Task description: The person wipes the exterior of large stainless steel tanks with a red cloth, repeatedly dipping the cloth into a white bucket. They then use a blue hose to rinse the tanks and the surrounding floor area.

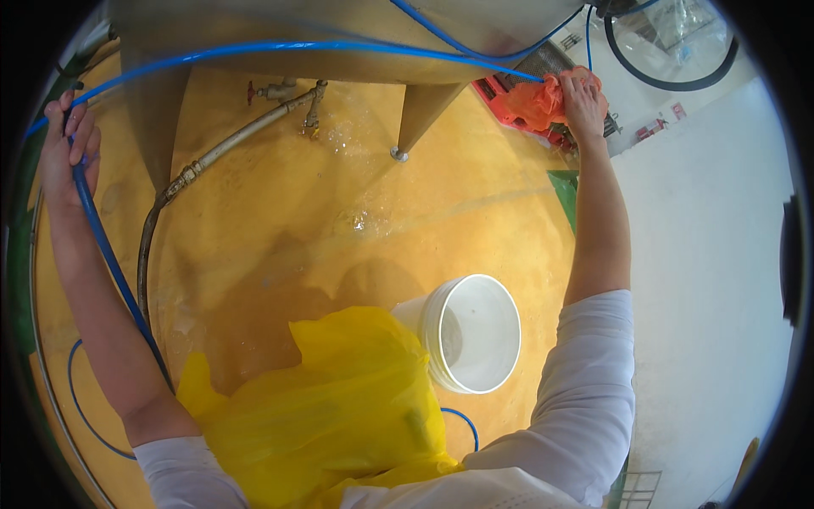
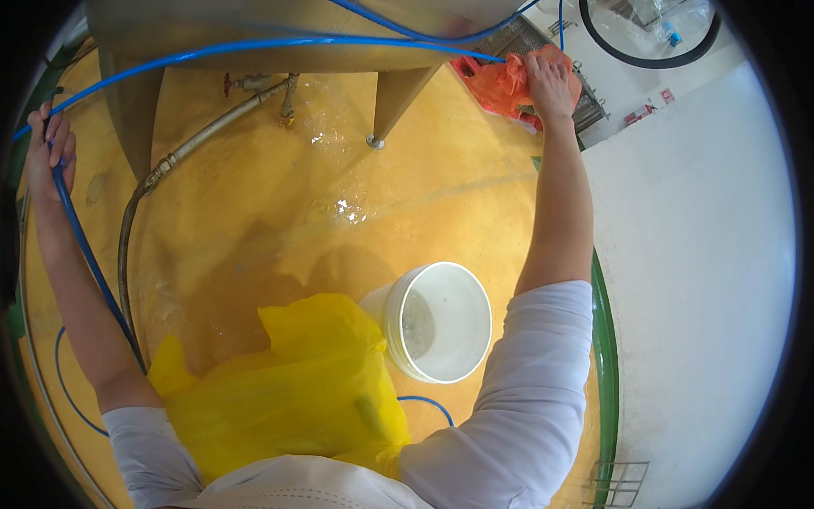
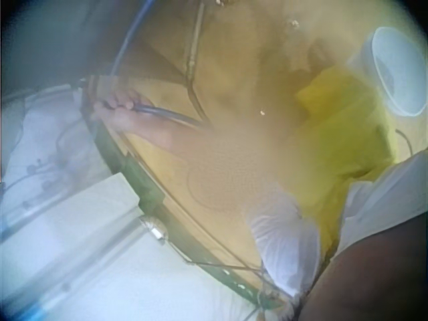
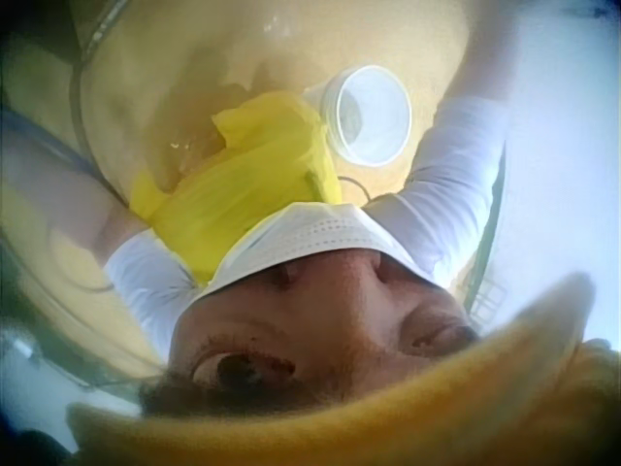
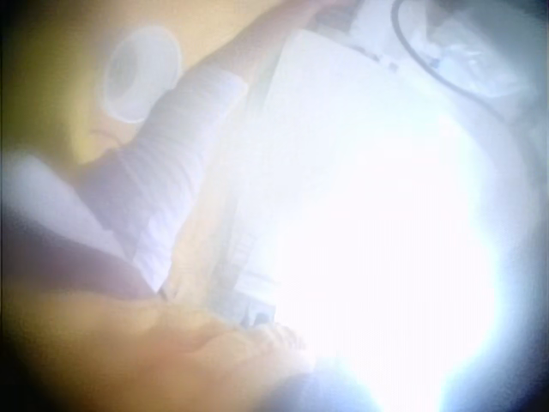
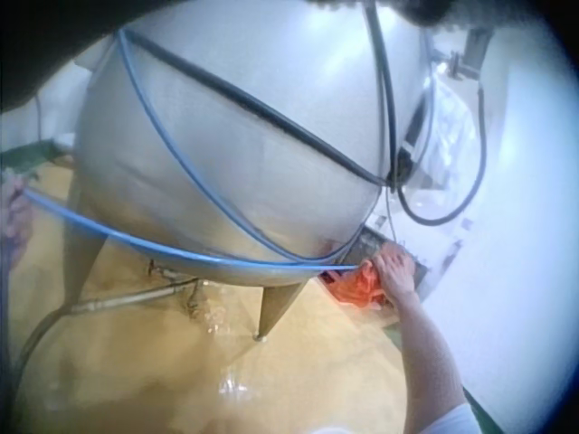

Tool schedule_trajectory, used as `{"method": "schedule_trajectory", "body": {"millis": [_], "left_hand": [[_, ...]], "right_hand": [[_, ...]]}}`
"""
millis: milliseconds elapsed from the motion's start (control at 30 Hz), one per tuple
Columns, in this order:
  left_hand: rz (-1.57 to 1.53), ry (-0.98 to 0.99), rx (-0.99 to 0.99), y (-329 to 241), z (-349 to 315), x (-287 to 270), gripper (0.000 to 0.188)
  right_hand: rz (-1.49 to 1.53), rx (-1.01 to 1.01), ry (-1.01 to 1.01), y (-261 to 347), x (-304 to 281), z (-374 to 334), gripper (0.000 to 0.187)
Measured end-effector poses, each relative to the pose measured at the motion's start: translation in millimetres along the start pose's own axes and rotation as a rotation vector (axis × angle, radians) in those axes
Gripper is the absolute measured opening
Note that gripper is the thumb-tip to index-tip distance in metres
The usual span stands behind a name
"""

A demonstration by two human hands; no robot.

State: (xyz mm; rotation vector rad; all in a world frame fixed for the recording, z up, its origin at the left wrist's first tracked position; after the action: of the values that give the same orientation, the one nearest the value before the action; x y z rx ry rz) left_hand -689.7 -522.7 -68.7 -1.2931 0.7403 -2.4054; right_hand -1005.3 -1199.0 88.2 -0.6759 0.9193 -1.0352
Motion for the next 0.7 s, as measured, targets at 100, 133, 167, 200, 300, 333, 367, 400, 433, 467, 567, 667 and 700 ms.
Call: {"method": "schedule_trajectory", "body": {"millis": [100, 133, 167, 200, 300, 333, 367, 400, 433, 467, 567, 667, 700], "left_hand": [[-0.020, -0.003, 0.003, -3.9, 0.6, -6.1, 0.022], [-0.045, 0.005, -0.013, -0.8, 2.4, -12.7, 0.021], [-0.065, 0.015, -0.024, -1.2, 4.0, -19.8, 0.021], [-0.083, 0.024, -0.033, -3.1, 4.4, -24.7, 0.020], [-0.093, -0.019, -0.034, -13.5, -5.3, -11.8, 0.020], [-0.015, -0.153, -0.022, -14.3, -9.5, 0.8, 0.019], [0.036, -0.280, -0.052, 13.3, -11.1, 17.8, 0.019], [0.115, -0.413, -0.040, 12.0, -15.6, 29.1, 0.019], [0.115, -0.404, -0.051, 9.7, -17.4, 30.7, 0.020], [0.108, -0.395, -0.072, 17.2, -16.8, 28.3, 0.021], [0.129, -0.247, -0.148, 33.5, -18.7, 13.6, 0.036], [0.242, -0.182, -0.222, 41.5, -25.1, 8.8, 0.042], [0.253, -0.181, -0.232, 46.9, -26.7, 12.2, 0.041]], "right_hand": [[0.087, -0.153, -0.005, 33.0, -21.1, -1.0, 0.028], [0.090, -0.207, -0.005, 50.9, -30.8, -2.7, 0.029], [0.166, -0.239, -0.070, 73.3, -43.1, -3.1, 0.030], [0.244, -0.272, -0.138, 99.5, -57.0, -1.9, 0.031], [0.488, -0.318, -0.327, 183.3, -108.3, 11.1, 0.030], [0.509, -0.302, -0.349, 207.9, -121.0, 16.5, 0.029], [0.591, -0.310, -0.320, 226.0, -125.7, 6.7, 0.029], [0.689, -0.317, -0.339, 248.2, -141.1, 14.8, 0.028], [0.740, -0.333, -0.361, 271.7, -161.3, 27.4, 0.030], [0.786, -0.351, -0.370, 292.5, -180.6, 36.5, 0.031], [0.970, -0.319, -0.364, 349.4, -245.6, 71.3, 0.038], [1.103, -0.328, -0.397, 382.8, -296.5, 98.5, 0.039], [1.110, -0.308, -0.462, 389.0, -299.1, 101.4, 0.044]]}}
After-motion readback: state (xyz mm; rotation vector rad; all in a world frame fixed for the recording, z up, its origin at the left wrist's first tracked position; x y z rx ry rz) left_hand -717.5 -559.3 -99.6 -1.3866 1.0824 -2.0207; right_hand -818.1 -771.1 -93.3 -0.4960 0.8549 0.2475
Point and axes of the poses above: each hand's wrist, its own z-axis towards the middle knuckle, its own x-axis out of the palm, y = z × x, the point moved 3 cm from there along z, towards the middle knuckle, and after that the axes turned 6 degrees about -z, right-handed, at the moved point
